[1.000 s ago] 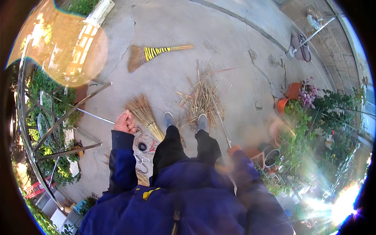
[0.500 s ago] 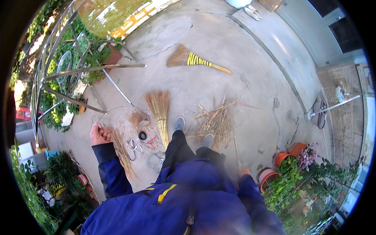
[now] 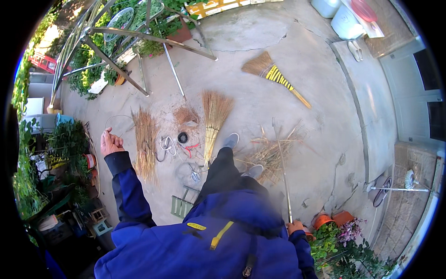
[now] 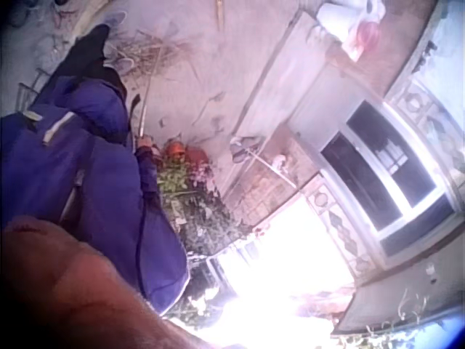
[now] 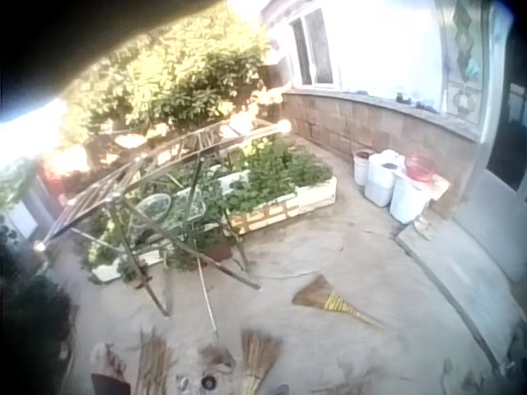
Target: The person gathers dry straw and metal rods in a courtyard, then sits on the ground to assemble a traditional straw broom. They insert the metal rod into the straw bundle and secure it, creating a finished broom.
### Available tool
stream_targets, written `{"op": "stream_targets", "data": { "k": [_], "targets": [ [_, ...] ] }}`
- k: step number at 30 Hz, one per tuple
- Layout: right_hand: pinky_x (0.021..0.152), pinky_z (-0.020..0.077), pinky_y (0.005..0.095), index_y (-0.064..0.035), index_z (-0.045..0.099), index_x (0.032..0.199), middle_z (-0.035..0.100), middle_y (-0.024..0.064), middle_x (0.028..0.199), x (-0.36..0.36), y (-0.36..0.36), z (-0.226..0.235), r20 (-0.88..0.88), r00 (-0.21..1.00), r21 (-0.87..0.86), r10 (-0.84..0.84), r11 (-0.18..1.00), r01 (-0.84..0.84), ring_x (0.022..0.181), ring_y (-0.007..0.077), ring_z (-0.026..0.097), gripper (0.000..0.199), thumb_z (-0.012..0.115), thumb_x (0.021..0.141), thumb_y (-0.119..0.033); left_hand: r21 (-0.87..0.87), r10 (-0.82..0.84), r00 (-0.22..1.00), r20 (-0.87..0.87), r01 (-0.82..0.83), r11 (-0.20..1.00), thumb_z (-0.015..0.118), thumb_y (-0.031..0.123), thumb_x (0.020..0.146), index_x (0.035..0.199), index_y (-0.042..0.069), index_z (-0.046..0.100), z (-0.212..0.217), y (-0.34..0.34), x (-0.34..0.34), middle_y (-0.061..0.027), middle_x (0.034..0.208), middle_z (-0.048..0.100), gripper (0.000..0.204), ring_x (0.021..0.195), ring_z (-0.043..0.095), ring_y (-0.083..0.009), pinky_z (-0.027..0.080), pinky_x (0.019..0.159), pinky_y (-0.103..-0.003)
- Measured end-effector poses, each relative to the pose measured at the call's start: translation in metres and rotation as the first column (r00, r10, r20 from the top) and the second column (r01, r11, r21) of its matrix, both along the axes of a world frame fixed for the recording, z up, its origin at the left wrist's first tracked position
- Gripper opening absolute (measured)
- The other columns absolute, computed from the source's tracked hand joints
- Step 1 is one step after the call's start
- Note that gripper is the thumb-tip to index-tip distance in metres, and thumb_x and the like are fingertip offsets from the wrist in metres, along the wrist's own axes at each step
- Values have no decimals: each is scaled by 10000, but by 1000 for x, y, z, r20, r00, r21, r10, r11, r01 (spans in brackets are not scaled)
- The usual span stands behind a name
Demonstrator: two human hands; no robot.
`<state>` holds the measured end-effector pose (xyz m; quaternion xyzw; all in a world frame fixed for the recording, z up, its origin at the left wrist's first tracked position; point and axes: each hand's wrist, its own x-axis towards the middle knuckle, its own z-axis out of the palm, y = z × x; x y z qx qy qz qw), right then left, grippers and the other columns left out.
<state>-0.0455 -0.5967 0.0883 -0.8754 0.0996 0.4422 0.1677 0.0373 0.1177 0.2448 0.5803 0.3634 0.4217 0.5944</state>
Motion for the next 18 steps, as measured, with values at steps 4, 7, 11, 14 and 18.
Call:
{"op": "stream_targets", "data": {
  "k": [4, 7, 11, 14, 18],
  "targets": [
    [677, 452, 471, 22, 636, 735, 594, 252, 727, -8, -3, -44, 59, 984, 98, 168, 980, -173, 712, 409, 580, 392, 568, 683, -360, 104, 4, 997, -83, 5, 995, 506, 223, 916, 953, -15, 560, -30, 55, -29, 32, 548, 355, 247, 445, 332, -64, 347, 418, -229],
    [752, 463, 450, -44, 673, 828, 629, 200, 852, -7, -3, -72, -108, 873, 43, 475, 880, -473, 817, 366, 598, 360, 524, 766, -365, 137, 4, 946, -323, 42, 990, 496, 230, 916, 903, -7, 589, -97, 108, -65, 30, 540, 415, 254, 462, 389, -62, 383, 451, -213],
    [698, 460, 456, -32, 656, 772, 608, 208, 745, -35, -26, -139, -115, 964, 16, 239, 971, -238, 750, 397, 585, 328, 559, 723, -342, 365, 216, 371, -903, 401, 840, 607, 279, 783, 1084, -23, 582, -193, 160, -139, -151, 819, 643, 427, 736, 619, -259, 500, 680, -354],
    [689, 473, 437, -25, 660, 738, 621, 196, 759, -38, -5, -137, -80, 879, 31, 471, 882, -470, 746, 374, 599, 349, 558, 726, -358, 265, 308, -37, -951, 421, 868, 673, 344, 660, 1218, 2, 487, -217, 110, -99, -248, 1096, 570, 680, 1021, 549, -371, 432, 890, -402],
    [672, 484, 401, -17, 676, 767, 636, 182, 729, -33, 28, -104, -325, 945, -105, -46, 994, 12, 709, 339, 617, 372, 624, 699, -379, 153, 159, 24, -987, 449, 880, 693, 281, 667, 1183, 49, 520, -240, 66, -70, -246, 1076, 577, 591, 1010, 551, -378, 434, 879, -403]
  ]
}}
